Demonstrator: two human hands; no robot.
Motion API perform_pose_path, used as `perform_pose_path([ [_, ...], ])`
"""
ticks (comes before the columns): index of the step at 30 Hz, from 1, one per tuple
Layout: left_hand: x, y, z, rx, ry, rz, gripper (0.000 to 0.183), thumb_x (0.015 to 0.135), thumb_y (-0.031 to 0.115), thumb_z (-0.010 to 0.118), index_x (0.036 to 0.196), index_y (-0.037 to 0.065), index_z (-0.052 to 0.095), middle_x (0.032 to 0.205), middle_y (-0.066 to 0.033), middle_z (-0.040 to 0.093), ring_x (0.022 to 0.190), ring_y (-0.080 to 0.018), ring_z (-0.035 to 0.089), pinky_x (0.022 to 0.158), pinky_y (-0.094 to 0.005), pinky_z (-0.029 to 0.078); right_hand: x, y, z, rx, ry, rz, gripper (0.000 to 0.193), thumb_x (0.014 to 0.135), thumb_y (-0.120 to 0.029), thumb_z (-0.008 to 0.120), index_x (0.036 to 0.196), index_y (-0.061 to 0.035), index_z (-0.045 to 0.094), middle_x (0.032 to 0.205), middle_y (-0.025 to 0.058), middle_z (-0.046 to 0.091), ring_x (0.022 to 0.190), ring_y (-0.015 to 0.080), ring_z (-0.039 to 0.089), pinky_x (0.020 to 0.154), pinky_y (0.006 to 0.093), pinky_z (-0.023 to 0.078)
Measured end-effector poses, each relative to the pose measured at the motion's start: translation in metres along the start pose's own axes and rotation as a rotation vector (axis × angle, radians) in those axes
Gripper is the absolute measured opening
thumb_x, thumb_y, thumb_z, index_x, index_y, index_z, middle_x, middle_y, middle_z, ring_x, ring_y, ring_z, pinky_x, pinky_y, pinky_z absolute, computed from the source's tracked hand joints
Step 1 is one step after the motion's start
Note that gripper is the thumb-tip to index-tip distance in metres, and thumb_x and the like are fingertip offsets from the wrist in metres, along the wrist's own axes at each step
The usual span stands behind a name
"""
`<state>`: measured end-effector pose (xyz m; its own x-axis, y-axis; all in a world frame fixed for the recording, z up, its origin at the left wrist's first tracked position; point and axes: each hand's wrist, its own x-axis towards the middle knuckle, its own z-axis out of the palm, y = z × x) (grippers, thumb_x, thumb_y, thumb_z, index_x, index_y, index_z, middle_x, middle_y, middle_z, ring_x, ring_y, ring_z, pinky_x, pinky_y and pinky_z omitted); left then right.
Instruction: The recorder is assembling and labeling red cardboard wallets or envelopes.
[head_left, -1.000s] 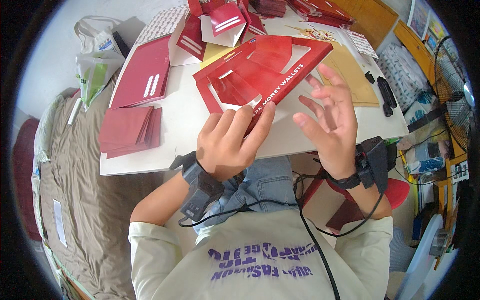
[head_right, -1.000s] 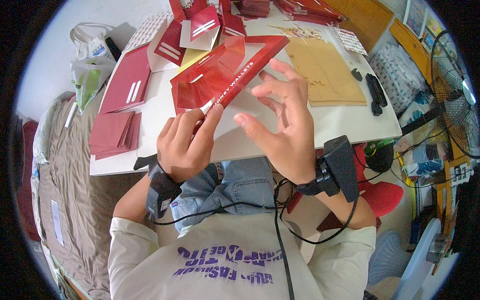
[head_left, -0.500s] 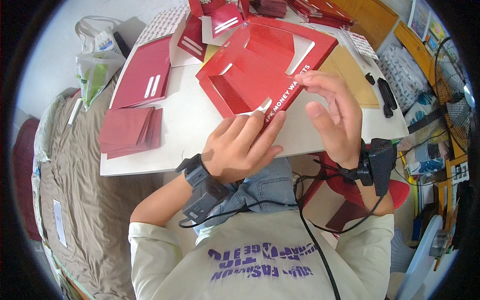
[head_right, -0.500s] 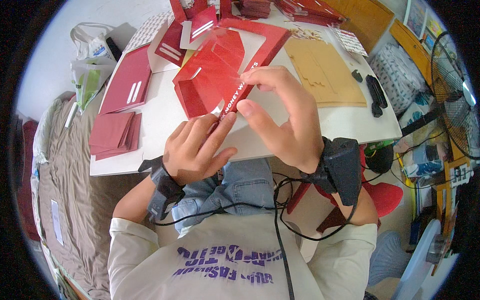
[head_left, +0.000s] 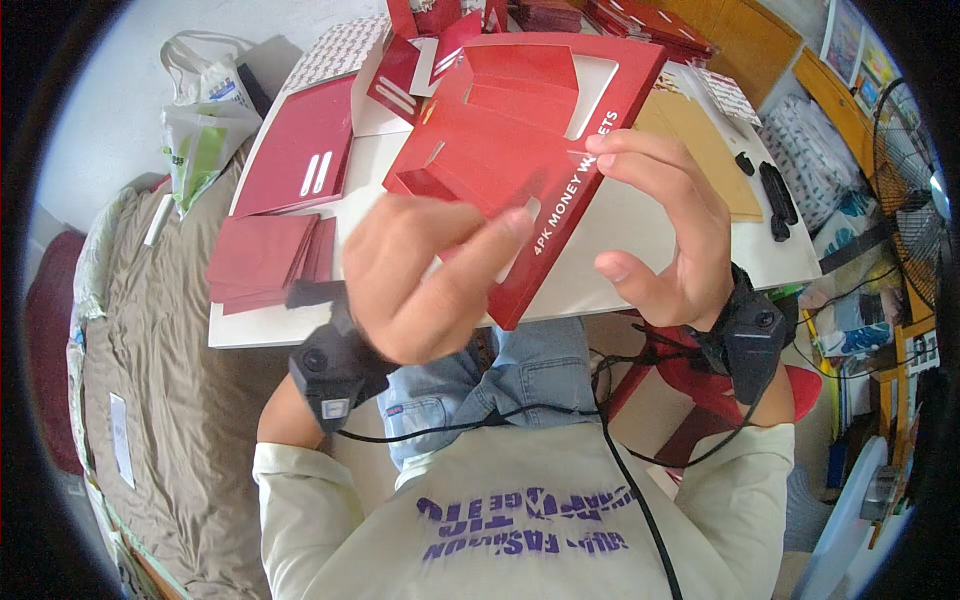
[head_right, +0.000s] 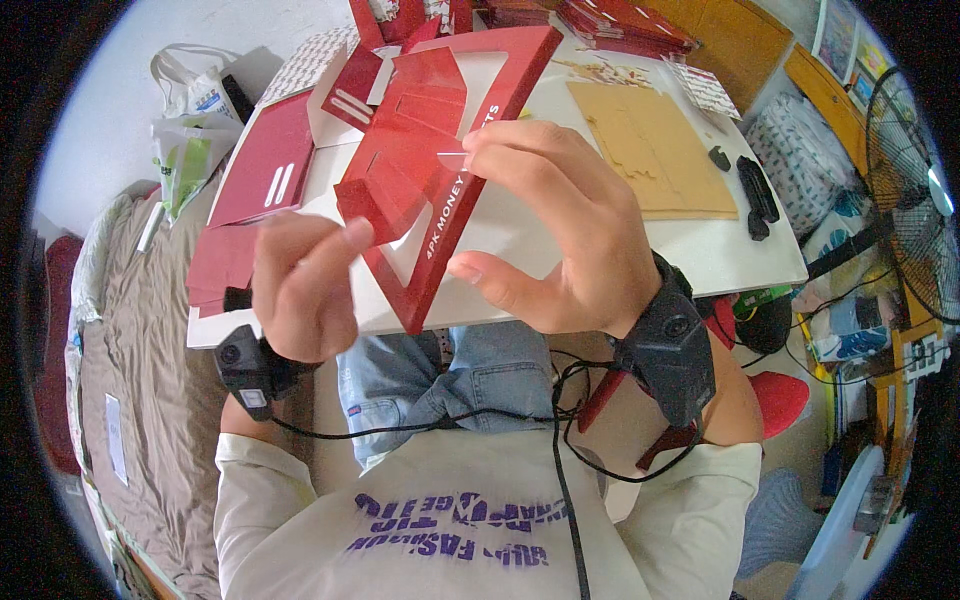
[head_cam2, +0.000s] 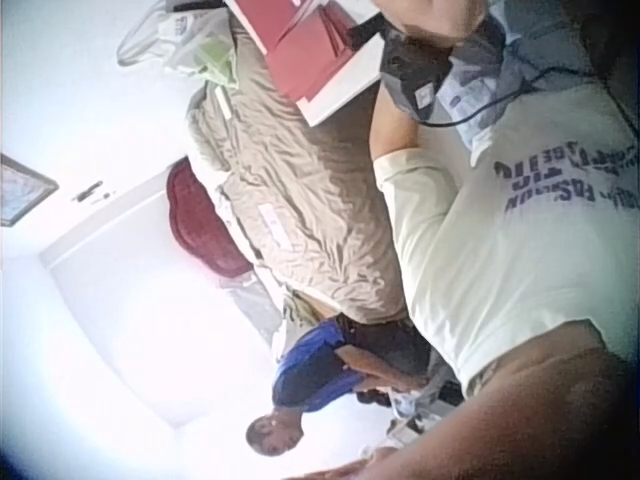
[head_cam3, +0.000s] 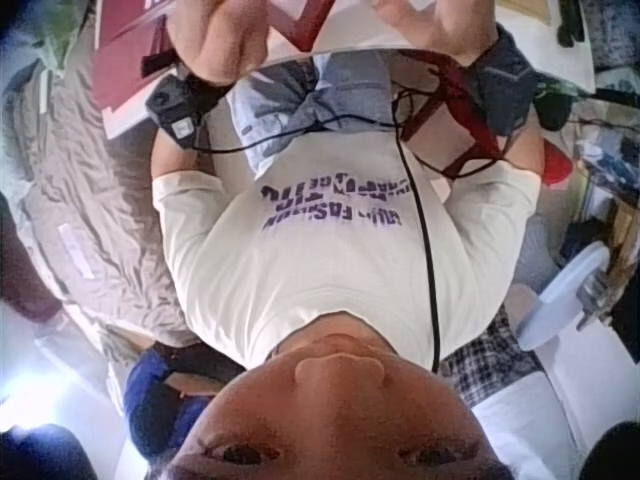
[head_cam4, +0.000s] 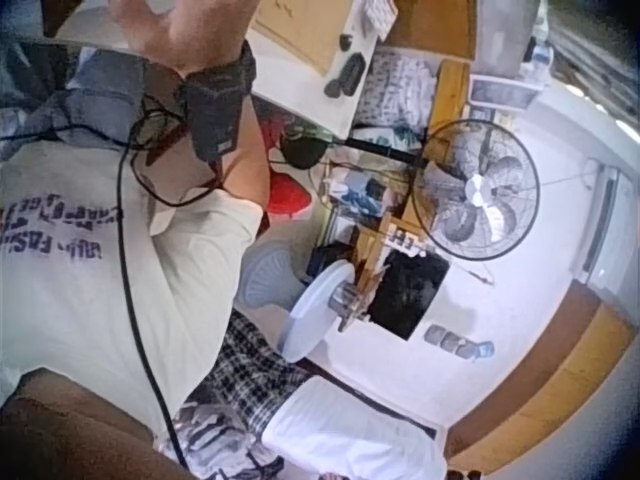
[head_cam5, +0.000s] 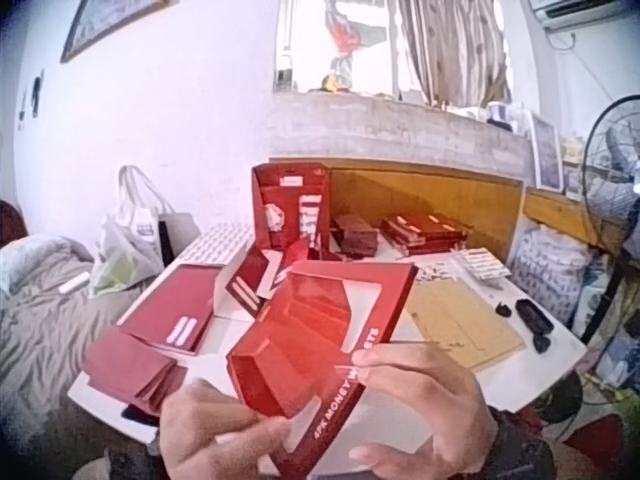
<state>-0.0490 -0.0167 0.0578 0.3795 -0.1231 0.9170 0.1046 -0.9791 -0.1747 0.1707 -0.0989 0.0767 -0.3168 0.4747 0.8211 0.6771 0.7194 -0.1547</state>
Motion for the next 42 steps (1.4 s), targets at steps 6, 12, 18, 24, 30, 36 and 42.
perform_pose_path([
  [6,0.024,-0.017,-0.006,0.173,-0.076,-0.075,0.045,0.069,0.003,0.061,0.113,0.009,0.068,0.103,-0.0066,0.065,0.088,-0.0233,0.062,0.073,-0.0339,0.047,0.001,0.001,0.003,0.013,-0.025,-0.071,0.045,0.071,-0.018,0.076,0.109,-0.0022,0.059,0.11,0.016,0.061,0.098,0.0336,0.06,0.083,0.0394,0.051],
  [12,0.056,-0.011,-0.009,0.456,-0.285,0.176,0.033,0.075,0.007,0.064,0.108,0.011,0.069,0.126,-0.0053,0.061,0.127,-0.03,0.049,0.106,-0.0456,0.035,0.003,-0.001,0.009,-0.07,-0.079,-0.182,0.042,0.064,-0.012,0.075,0.104,-0.0089,0.061,0.106,0.0093,0.062,0.095,0.0298,0.06,0.081,0.039,0.051],
  [18,0.079,-0.011,-0.013,0.284,-0.58,0.29,0.03,0.074,0.017,0.064,0.103,0.014,0.07,0.125,0.0021,0.062,0.131,-0.0252,0.046,0.111,-0.0496,0.027,0.001,-0.004,0.016,-0.153,-0.115,-0.226,0.032,0.062,-0.008,0.069,0.094,-0.0124,0.065,0.102,0.0043,0.064,0.094,0.0237,0.061,0.087,0.0393,0.046],
  [24,0.064,-0.026,-0.001,0.146,-0.678,0.287,0.038,0.074,0.017,0.064,0.112,0.015,0.065,0.129,0.0025,0.059,0.135,-0.0231,0.04,0.114,-0.0522,0.02,-0.007,0.0,0.023,-0.134,-0.127,-0.211,0.032,0.062,-0.007,0.069,0.093,-0.0132,0.065,0.102,0.0021,0.064,0.093,0.0225,0.061,0.088,0.0384,0.045],
  [30,0.055,-0.032,0.009,0.072,-0.589,0.159,0.043,0.072,0.019,0.064,0.115,0.015,0.06,0.139,0.0005,0.051,0.137,-0.0241,0.037,0.113,-0.0494,0.022,-0.007,0.001,0.026,-0.081,-0.099,-0.173,0.033,0.061,-0.006,0.07,0.093,-0.0124,0.065,0.104,0.0028,0.064,0.098,0.024,0.06,0.089,0.0386,0.047],
  [36,0.077,-0.024,0.002,0.237,-0.596,0.265,0.031,0.069,0.021,0.065,0.099,0.016,0.064,0.129,0.0019,0.057,0.128,-0.022,0.046,0.111,-0.0469,0.025,0.0,0.005,0.018,-0.169,-0.124,-0.264,0.03,0.062,-0.008,0.068,0.092,-0.0118,0.064,0.108,0.0035,0.064,0.101,0.0254,0.06,0.091,0.0403,0.047],
  [42,0.071,-0.041,0.002,0.414,-0.482,0.413,0.016,0.078,0.027,0.063,0.088,0.014,0.061,0.1,0.0008,0.058,0.123,-0.0198,0.048,0.111,-0.0566,0.031,0.008,0.001,0.018,-0.195,-0.082,-0.277,0.022,0.068,-0.008,0.066,0.09,-0.0105,0.063,0.105,0.003,0.065,0.098,0.0238,0.061,0.085,0.0376,0.048],
])
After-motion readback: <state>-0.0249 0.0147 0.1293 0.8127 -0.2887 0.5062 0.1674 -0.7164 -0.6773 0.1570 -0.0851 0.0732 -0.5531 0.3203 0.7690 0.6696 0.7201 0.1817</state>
